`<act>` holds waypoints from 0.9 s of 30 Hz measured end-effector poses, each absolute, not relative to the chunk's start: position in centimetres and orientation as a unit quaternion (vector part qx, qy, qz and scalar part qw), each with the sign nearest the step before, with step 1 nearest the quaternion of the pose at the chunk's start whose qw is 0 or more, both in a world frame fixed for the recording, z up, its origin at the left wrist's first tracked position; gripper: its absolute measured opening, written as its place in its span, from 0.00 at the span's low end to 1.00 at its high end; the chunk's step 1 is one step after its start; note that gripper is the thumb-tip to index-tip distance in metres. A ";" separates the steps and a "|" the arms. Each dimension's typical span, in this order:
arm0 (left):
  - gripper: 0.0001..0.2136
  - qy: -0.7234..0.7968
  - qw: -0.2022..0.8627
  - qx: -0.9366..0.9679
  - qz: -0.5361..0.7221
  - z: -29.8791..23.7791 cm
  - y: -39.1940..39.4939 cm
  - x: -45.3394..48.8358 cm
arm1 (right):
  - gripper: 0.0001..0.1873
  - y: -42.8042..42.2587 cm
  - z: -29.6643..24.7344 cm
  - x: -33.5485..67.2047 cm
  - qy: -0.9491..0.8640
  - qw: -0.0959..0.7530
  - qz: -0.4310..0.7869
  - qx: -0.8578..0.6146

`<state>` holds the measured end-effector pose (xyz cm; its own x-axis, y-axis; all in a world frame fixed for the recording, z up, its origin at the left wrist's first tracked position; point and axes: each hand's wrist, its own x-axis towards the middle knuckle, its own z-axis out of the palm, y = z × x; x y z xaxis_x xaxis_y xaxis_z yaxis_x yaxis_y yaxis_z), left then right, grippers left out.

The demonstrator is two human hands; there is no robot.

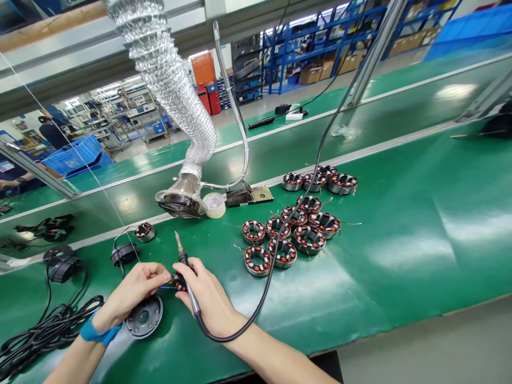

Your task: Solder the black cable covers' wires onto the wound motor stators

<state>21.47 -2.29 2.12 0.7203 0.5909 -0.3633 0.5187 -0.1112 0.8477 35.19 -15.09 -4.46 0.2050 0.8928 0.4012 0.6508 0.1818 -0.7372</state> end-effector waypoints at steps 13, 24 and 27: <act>0.24 0.398 0.533 0.747 0.001 2.1 -0.2 21.6 | 0.36 -15.0 -4.5 35.5 -0.627 0.429 0.135 -0.636; 0.20 0.407 0.573 0.711 -0.023 3.0 -0.8 19.8 | 0.30 -15.1 -4.4 35.7 -0.635 0.491 0.155 -0.576; 0.20 0.430 0.583 0.690 0.004 2.6 -1.3 19.4 | 0.29 -15.0 -4.5 35.6 -0.636 0.489 0.164 -0.574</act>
<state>19.42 -1.29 2.57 0.6308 0.5978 -0.4947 0.5877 0.0482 0.8076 35.64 -15.05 -4.46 0.1365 0.8904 0.4343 0.5699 0.2880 -0.7696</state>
